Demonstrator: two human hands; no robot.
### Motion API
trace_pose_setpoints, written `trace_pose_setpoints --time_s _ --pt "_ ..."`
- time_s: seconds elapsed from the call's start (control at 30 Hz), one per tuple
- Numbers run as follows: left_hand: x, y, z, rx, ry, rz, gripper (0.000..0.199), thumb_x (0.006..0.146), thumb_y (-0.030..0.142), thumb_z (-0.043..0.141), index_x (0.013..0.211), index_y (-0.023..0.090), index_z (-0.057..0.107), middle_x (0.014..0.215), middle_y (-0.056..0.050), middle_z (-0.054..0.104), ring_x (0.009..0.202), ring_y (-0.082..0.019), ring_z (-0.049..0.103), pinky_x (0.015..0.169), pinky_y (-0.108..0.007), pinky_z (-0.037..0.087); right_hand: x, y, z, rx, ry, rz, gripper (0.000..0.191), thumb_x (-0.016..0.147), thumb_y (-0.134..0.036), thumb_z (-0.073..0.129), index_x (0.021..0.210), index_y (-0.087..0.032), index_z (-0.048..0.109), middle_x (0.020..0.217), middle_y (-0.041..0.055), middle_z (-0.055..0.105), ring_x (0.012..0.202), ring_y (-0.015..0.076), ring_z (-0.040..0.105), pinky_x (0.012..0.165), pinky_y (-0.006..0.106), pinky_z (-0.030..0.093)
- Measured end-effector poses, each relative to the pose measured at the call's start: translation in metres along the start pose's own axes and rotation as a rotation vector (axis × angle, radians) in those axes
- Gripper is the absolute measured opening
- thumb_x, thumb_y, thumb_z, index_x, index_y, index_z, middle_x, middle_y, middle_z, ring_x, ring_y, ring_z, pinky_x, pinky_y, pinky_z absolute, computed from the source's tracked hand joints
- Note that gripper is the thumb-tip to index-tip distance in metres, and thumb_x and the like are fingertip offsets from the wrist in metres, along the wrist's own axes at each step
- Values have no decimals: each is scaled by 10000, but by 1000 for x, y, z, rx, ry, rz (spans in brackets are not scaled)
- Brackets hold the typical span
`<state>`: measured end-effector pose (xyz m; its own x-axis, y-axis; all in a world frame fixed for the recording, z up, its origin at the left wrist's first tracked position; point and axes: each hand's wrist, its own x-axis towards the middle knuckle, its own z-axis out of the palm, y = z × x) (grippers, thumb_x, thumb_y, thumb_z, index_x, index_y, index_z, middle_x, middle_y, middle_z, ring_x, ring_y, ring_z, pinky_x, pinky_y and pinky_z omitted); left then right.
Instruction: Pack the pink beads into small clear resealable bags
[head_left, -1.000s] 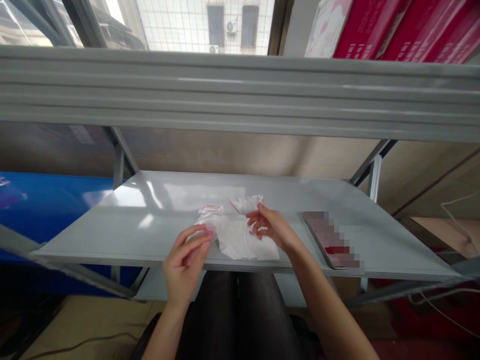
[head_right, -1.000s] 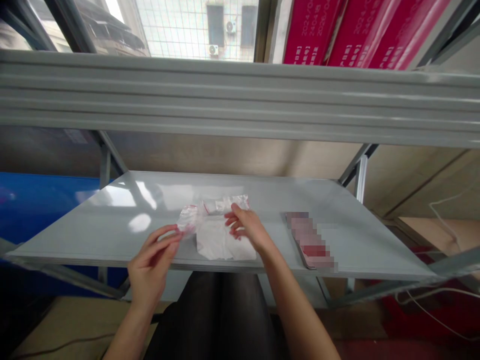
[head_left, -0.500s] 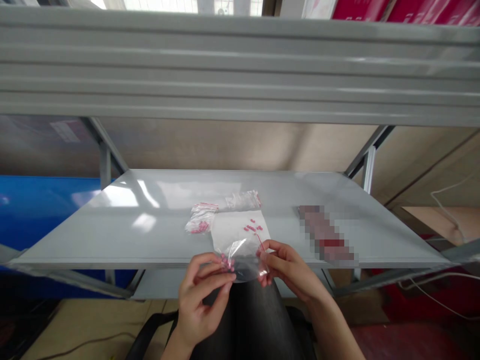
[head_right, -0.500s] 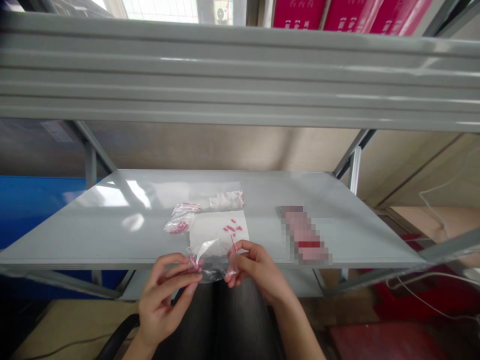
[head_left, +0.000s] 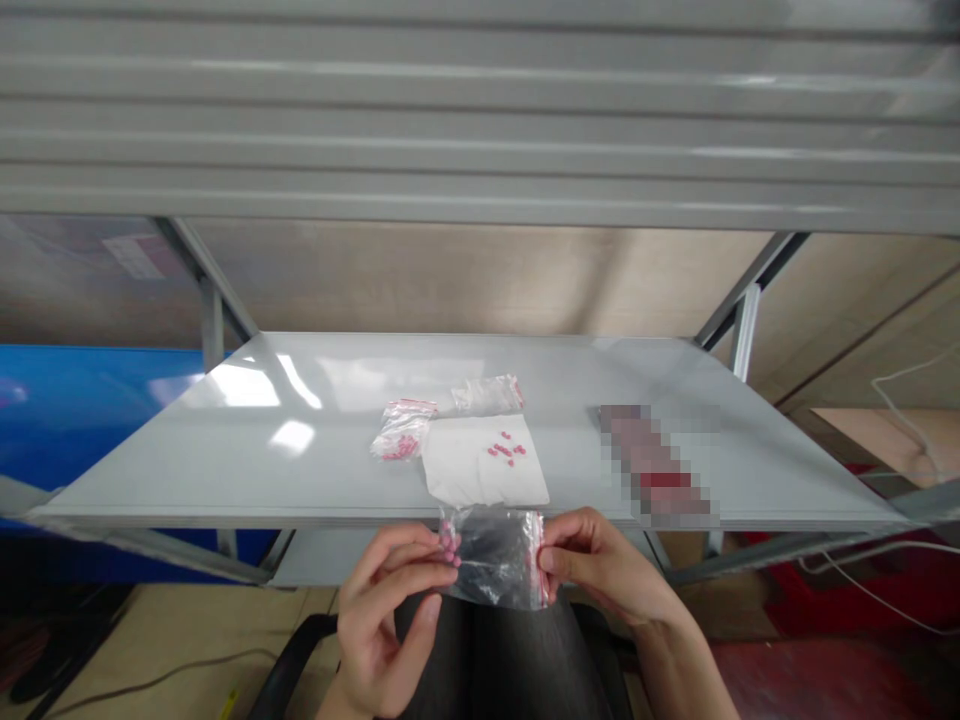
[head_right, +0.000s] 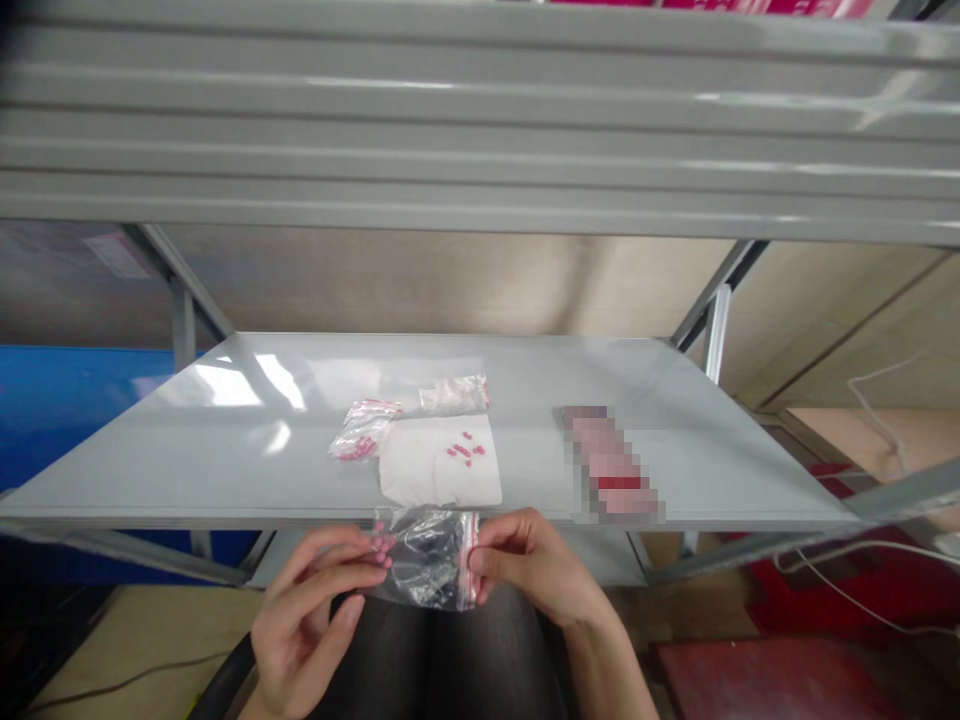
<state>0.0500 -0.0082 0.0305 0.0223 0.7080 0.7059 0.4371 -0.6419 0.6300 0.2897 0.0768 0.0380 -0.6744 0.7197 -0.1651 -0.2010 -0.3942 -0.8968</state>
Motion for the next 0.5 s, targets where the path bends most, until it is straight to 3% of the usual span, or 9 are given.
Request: trace_pose_setpoints --time_s 0.13,0.3,0.37,0.5 --pt "-1 6 -5 -1 -32 -7 307 837 118 508 1081 175 685 1015 -87 623 905 -210 662 752 -315 584 -12 7 9 59 2 -11 274 697 -406 880 679 -149 788 573 30 721 493 85 651 505 159 512" --pt "2 22 6 -35 -28 -152 151 860 135 522 939 193 636 751 -15 619 630 -136 602 558 -222 491 -15 24 28 92 5 58 277 649 -375 906 633 -137 764 574 46 726 478 96 656 476 158 497" --pt "1 29 16 -59 -106 -243 77 868 173 543 838 198 609 662 8 607 574 -126 592 533 -204 473 -13 32 35 81 28 86 278 615 -347 919 628 -128 750 565 43 720 477 101 653 474 163 492" --pt "-7 29 36 -93 -306 -496 239 885 301 577 677 190 535 571 15 588 496 -117 590 481 -183 444 -7 50 47 5 90 121 243 584 -254 894 606 -118 694 519 10 679 458 96 619 458 163 452"
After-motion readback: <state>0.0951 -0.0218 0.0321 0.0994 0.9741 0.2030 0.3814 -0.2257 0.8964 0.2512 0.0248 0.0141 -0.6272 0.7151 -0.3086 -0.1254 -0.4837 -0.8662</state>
